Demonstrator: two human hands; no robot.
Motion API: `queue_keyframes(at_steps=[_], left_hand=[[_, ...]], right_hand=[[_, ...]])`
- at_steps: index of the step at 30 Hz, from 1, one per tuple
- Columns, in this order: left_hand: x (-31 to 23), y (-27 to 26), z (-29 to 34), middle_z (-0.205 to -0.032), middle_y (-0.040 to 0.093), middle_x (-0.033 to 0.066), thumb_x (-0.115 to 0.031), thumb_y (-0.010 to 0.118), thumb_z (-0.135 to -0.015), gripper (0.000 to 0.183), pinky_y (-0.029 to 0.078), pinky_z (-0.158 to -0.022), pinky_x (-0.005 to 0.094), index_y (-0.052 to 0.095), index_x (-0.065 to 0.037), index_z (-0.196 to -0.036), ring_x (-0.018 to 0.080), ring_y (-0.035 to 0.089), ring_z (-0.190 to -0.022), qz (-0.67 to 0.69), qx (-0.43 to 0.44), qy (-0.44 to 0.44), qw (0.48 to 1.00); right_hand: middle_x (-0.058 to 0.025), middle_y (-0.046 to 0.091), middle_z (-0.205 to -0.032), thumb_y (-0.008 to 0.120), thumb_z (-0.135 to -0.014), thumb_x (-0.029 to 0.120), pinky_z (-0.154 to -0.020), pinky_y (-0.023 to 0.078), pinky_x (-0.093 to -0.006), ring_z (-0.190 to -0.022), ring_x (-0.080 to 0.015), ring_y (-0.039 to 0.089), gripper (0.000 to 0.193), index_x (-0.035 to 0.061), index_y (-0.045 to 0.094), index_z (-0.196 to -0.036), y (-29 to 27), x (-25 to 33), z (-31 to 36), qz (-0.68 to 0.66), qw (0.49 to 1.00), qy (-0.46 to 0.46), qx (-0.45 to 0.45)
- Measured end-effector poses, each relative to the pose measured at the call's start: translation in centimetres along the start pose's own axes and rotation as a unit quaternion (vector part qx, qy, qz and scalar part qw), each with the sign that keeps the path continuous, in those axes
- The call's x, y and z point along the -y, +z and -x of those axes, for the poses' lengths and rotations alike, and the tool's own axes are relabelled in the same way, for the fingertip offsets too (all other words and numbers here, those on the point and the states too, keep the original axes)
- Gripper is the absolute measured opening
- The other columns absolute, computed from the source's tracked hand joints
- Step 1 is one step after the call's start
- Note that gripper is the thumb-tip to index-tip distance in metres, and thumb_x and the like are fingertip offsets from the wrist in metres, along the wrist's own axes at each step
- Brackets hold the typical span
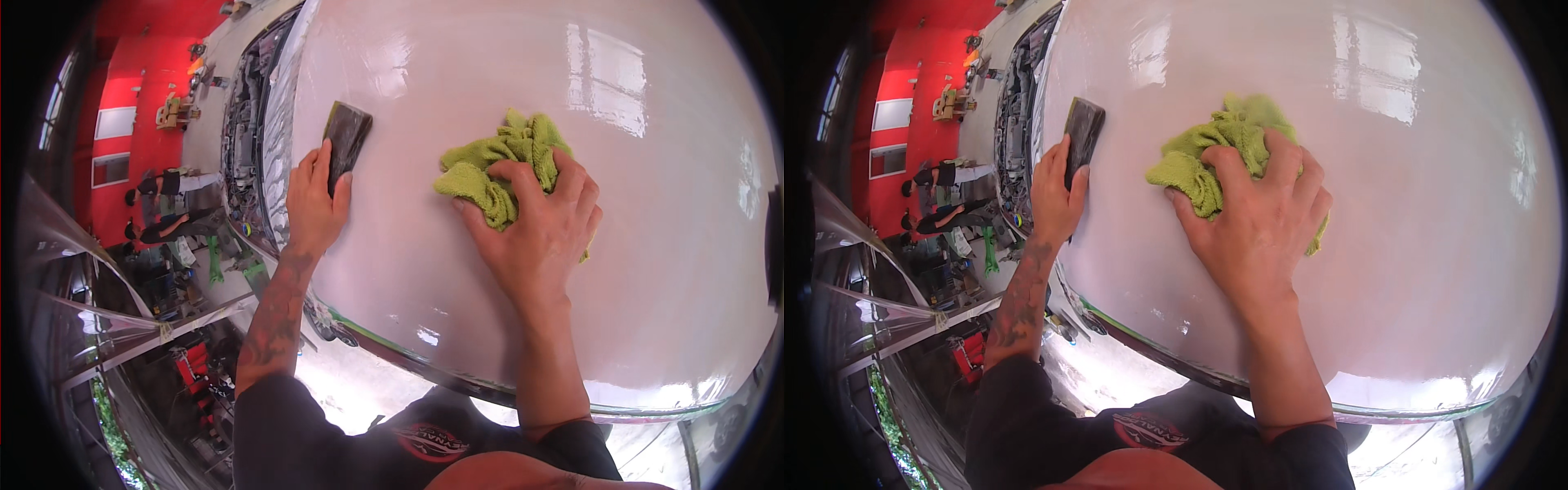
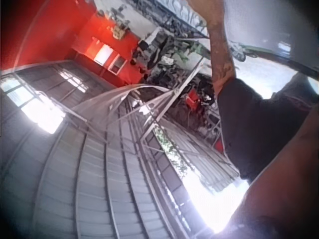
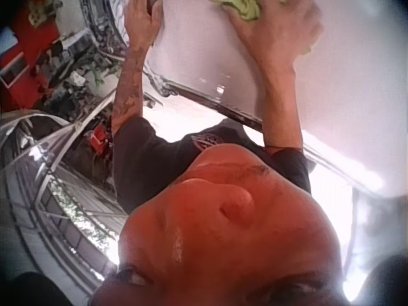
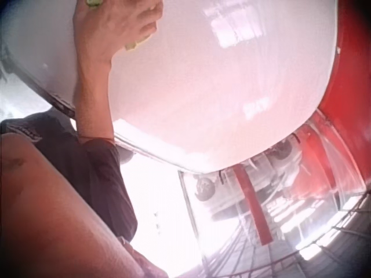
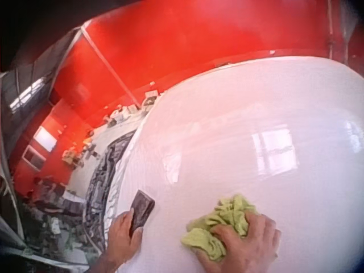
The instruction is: Sanding the roof of a car using a sanding block and water for wet sanding.
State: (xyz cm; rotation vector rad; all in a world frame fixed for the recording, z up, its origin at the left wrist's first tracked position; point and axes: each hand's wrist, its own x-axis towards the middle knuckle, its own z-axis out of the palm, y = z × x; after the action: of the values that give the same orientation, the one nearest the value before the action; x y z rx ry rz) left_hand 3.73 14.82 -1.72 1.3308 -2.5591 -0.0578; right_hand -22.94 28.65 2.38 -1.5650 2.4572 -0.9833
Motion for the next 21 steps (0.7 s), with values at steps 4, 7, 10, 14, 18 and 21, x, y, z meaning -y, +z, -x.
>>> queue_keyframes(at_steps=[4, 7, 10, 14, 18, 21], left_hand=[[4.7, -0.4, -5.0, -0.118, 0.058, 0.0256, -0.026, 0.061, -0.090, 0.055, 0.044, -0.095, 0.0475, 0.050, 0.002, -0.137, 0.0423, 0.055, -0.106, -0.037, -0.057, 0.004, 0.998], [7.8, 0.3, -14.8, -0.111, 0.065, 0.0274, -0.033, 0.054, -0.092, 0.051, 0.048, -0.092, 0.0481, 0.058, 0.002, -0.129, 0.0431, 0.062, -0.106, -0.073, -0.018, -0.147, 0.986], [6.9, 0.6, -14.8, -0.107, 0.067, 0.0271, -0.032, 0.056, -0.091, 0.051, 0.049, -0.091, 0.0485, 0.058, 0.002, -0.129, 0.0433, 0.063, -0.103, -0.066, -0.038, -0.159, 0.984], [4.0, 0.3, -4.0, -0.119, 0.058, 0.0222, -0.030, 0.059, -0.092, 0.056, 0.042, -0.098, 0.0449, 0.049, 0.001, -0.138, 0.0393, 0.054, -0.110, -0.017, -0.015, -0.048, 0.999], [4.9, 0.3, -2.9, -0.120, 0.057, 0.0235, -0.029, 0.059, -0.092, 0.056, 0.043, -0.095, 0.0467, 0.050, 0.002, -0.137, 0.0401, 0.054, -0.110, -0.009, -0.044, -0.021, 0.999], [8.7, 0.1, -12.3, -0.111, 0.064, 0.0286, -0.036, 0.056, -0.090, 0.056, 0.046, -0.092, 0.0488, 0.057, 0.004, -0.129, 0.0439, 0.061, -0.104, -0.061, -0.052, -0.083, 0.993]], right_hand=[[-0.0108, 0.049, -0.121, 0.086, -0.062, 0.035, -0.087, 0.037, -0.0483, -0.114, -0.0355, 0.045, 0.040, 0.0248, 0.067, -0.096, 0.1, 1.2, 0.1, -0.019, 1.000, -0.003, -0.005], [-0.0118, 0.050, -0.122, 0.086, -0.062, 0.034, -0.088, 0.039, -0.0468, -0.113, -0.0342, 0.047, 0.040, 0.0245, 0.068, -0.096, 0.3, 1.4, 0.4, -0.009, 1.000, -0.007, -0.002], [-0.0124, 0.050, -0.122, 0.086, -0.062, 0.032, -0.088, 0.041, -0.0458, -0.112, -0.0331, 0.048, 0.040, 0.0238, 0.069, -0.096, 0.4, 1.0, 0.3, 0.014, 1.000, -0.005, 0.001], [-0.0124, 0.050, -0.122, 0.086, -0.061, 0.032, -0.089, 0.041, -0.0461, -0.112, -0.0333, 0.048, 0.041, 0.0238, 0.069, -0.097, -0.4, 0.1, -0.5, 0.028, 1.000, 0.001, -0.002], [-0.0130, 0.049, -0.121, 0.085, -0.063, 0.033, -0.087, 0.038, -0.0479, -0.114, -0.0344, 0.045, 0.040, 0.0259, 0.067, -0.098, 0.0, 0.4, -0.1, 0.010, 1.000, -0.004, 0.004], [-0.0131, 0.049, -0.121, 0.085, -0.063, 0.034, -0.087, 0.038, -0.0481, -0.114, -0.0348, 0.045, 0.040, 0.0260, 0.067, -0.098, 0.1, 1.6, 0.3, -0.005, 1.000, -0.007, 0.004]])
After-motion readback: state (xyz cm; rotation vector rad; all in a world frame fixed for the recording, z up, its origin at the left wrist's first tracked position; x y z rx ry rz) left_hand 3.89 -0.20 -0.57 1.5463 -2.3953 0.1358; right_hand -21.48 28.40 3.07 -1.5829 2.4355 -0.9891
